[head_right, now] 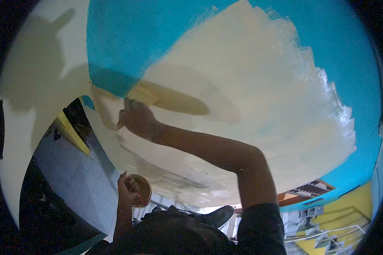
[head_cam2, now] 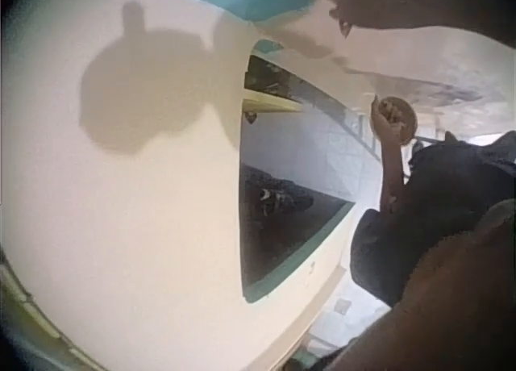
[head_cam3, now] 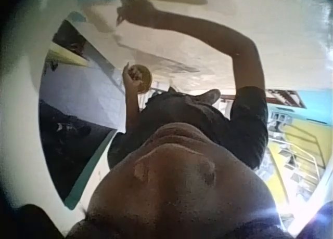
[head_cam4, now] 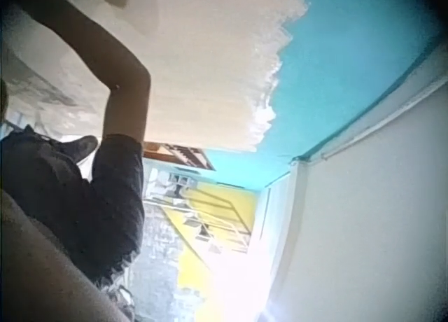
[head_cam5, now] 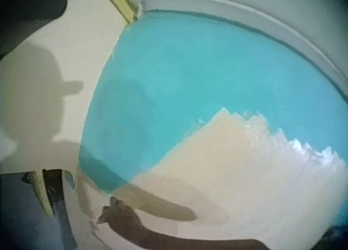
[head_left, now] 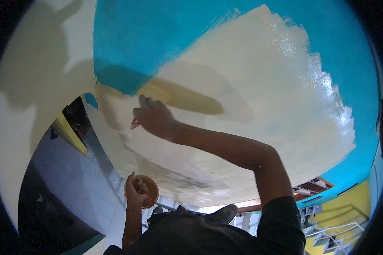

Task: Painting a wall with a brush and a small bucket of paint.

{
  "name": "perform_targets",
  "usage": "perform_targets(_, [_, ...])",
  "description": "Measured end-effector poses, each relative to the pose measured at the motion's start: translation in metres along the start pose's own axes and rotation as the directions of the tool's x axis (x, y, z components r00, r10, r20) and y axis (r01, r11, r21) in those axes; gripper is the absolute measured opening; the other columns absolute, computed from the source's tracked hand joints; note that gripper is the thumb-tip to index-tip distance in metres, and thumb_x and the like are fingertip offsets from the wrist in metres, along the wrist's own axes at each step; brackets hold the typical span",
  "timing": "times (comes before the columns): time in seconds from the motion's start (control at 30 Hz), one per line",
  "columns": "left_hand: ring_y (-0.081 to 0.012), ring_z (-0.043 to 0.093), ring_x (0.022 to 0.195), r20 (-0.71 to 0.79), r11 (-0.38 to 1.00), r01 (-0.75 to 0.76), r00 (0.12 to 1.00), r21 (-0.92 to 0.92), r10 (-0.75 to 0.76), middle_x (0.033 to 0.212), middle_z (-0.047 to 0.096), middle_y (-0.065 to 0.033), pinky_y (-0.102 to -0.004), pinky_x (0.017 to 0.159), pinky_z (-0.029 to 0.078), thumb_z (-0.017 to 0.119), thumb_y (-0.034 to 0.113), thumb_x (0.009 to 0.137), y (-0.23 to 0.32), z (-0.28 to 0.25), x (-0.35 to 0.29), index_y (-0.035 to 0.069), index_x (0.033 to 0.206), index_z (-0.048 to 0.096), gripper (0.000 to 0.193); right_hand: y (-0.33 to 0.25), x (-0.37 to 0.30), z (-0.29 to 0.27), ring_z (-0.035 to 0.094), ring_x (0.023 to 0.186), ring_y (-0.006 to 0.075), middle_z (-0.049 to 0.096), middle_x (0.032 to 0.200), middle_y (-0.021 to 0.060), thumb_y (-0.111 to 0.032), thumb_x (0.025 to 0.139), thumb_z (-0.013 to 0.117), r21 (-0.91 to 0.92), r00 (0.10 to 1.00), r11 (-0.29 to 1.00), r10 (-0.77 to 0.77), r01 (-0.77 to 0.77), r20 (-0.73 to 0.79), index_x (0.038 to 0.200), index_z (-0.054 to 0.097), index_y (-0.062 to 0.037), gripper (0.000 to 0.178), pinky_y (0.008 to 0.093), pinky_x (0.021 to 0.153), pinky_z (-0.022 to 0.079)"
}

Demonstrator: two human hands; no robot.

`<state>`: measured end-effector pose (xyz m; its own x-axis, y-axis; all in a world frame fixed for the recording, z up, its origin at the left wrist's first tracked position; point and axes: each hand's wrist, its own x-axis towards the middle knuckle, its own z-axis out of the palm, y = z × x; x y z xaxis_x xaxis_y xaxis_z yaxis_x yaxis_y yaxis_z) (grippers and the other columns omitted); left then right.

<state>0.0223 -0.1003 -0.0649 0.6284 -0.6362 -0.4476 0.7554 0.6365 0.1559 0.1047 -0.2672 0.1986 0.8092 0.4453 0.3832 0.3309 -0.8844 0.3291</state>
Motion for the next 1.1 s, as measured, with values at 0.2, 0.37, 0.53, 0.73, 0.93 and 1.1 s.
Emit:
perform_targets(0.2, [-0.0098, 0.018, 0.035, -0.289, 0.994, -0.108, 0.951, 0.032, 0.113, 0.044, 0.025, 0.0041, -0.0244, 0.038, 0.018, 0.054, 0.038, 0.086, 0.015, -0.01, -0.034, 0.013, 0.069, 0.047, 0.031, -0.009, 0.002, 0.042, 0.059, 0.074, 0.0321, 0.055, 0.08, 0.0154, -0.022, 0.08, 0.055, 0.329, 0.993, 0.939, 0.069, -0.096, 0.092, 0.075, 0.061, -0.0096, 0.015, 0.0443, 0.062, 0.049])
perform_targets(0.37, [-0.0101, 0.018, 0.036, -0.276, 0.987, -0.158, 0.948, 0.034, 0.162, 0.045, 0.025, 0.0038, -0.0249, 0.038, 0.019, 0.053, 0.038, 0.085, 0.023, -0.027, -0.044, 0.013, 0.068, 0.047, 0.031, 0.005, -0.03, -0.05, 0.059, 0.068, 0.0328, 0.056, 0.075, 0.0131, -0.016, 0.078, 0.055, 0.425, 0.989, 0.893, 0.143, -0.146, 0.039, 0.077, 0.06, -0.0116, 0.007, 0.0463, 0.061, 0.046])
perform_targets(0.53, [-0.0108, 0.018, 0.037, -0.288, 0.99, -0.126, 0.948, 0.06, 0.138, 0.046, 0.024, 0.0033, -0.0256, 0.037, 0.019, 0.053, 0.035, 0.087, 0.023, -0.023, -0.035, 0.014, 0.066, 0.044, 0.031, 0.024, -0.071, -0.137, 0.059, 0.066, 0.026, 0.057, 0.073, 0.011, -0.003, 0.076, 0.06, 0.581, 0.97, 0.792, 0.241, -0.188, -0.014, 0.086, 0.065, -0.0075, 0.012, 0.0362, 0.06, 0.047])
perform_targets(0.73, [-0.0101, 0.022, 0.037, -0.138, 0.981, 0.02, 0.99, 0.192, 0.007, 0.049, 0.028, 0.0045, -0.0255, 0.037, 0.019, 0.056, 0.034, 0.088, -0.015, 0.001, -0.033, 0.02, 0.066, 0.04, 0.03, -0.027, -0.165, -0.075, 0.061, 0.075, 0.0215, 0.062, 0.083, 0.0107, -0.001, 0.079, 0.061, 0.822, 0.825, 0.3, 0.472, -0.483, 0.312, 0.088, 0.067, -0.0036, 0.011, 0.0318, 0.068, 0.049])
perform_targets(0.93, [-0.007, 0.029, 0.038, -0.223, 0.914, -0.014, 0.968, 0.406, 0.114, 0.05, 0.034, 0.0054, -0.0225, 0.036, 0.023, 0.055, 0.041, 0.089, -0.017, 0.007, -0.023, 0.016, 0.078, 0.051, 0.028, -0.126, -0.252, 0.031, 0.062, 0.07, 0.0111, 0.065, 0.081, 0.0074, -0.006, 0.086, 0.057, 0.744, 0.578, -0.239, 0.499, -0.624, 0.645, 0.09, 0.066, -0.0003, 0.011, 0.0245, 0.059, 0.051])
perform_targets(1.1, [-0.0052, 0.025, 0.039, -0.027, 0.866, 0.047, 0.999, 0.497, -0.039, 0.051, 0.028, 0.0061, -0.0214, 0.037, 0.02, 0.05, 0.045, 0.091, -0.024, 0.049, -0.035, 0.012, 0.086, 0.054, 0.033, -0.134, -0.287, 0.045, 0.063, 0.071, 0.0128, 0.066, 0.082, 0.0077, -0.007, 0.087, 0.055, 0.701, 0.417, -0.443, 0.58, -0.56, 0.7, 0.091, 0.065, 0.0028, 0.014, 0.0248, 0.062, 0.051])
